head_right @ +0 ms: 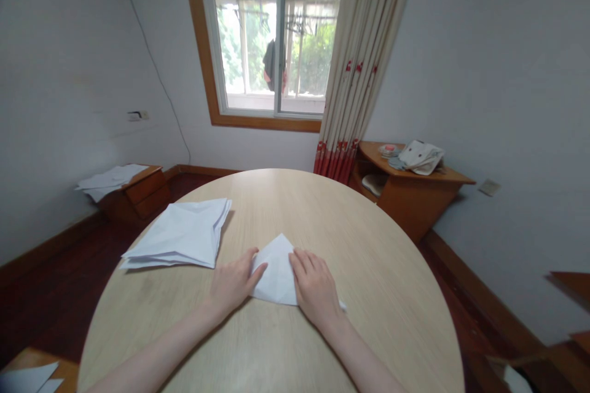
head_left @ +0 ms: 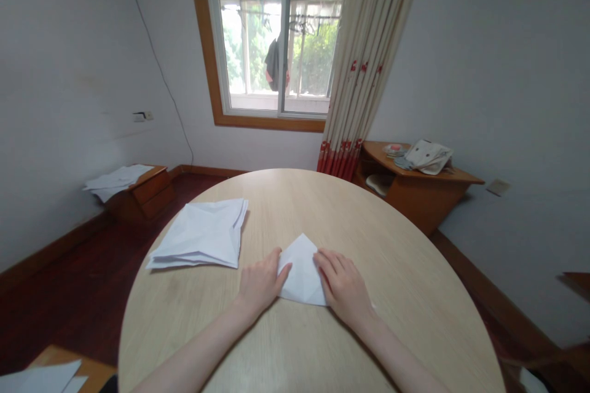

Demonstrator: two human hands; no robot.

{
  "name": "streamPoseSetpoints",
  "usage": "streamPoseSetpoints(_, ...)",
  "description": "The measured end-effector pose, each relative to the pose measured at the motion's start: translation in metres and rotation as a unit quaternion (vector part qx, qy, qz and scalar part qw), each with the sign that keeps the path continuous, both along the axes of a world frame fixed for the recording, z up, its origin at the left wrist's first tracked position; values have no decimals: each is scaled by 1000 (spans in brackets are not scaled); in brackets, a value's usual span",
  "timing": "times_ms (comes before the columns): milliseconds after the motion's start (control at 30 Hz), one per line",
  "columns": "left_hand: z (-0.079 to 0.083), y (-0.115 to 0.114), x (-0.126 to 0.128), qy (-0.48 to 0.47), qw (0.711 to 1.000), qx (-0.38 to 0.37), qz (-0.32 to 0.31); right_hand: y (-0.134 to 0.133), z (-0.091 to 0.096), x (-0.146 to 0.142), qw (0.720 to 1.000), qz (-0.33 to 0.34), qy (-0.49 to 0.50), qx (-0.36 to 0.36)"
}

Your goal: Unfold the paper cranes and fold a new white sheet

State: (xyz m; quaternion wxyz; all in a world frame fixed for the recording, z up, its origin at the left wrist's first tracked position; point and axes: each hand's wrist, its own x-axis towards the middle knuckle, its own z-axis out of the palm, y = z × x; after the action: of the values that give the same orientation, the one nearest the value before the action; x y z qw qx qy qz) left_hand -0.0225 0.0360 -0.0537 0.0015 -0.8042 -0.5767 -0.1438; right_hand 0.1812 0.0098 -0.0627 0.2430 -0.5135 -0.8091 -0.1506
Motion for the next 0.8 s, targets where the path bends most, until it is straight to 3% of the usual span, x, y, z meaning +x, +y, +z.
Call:
streamPoseSetpoints(167, -3, 1, 0, 6, 1000, 26, 1, -3, -15, -13, 998, 54, -3, -36)
streamPoseSetpoints(367, -5, 2, 0, -20, 987, 135, -79, 3, -33, -11, 993, 56, -17, -103)
streamPoseSetpoints(533, -7, 0, 2, -21, 971, 187, -144, 3, -31, -7, 986, 61, -34, -149)
streamPoseSetpoints(800, -14, -5, 7, 29, 966, 172, -189, 0, -26, -6, 981, 65, -56, -172)
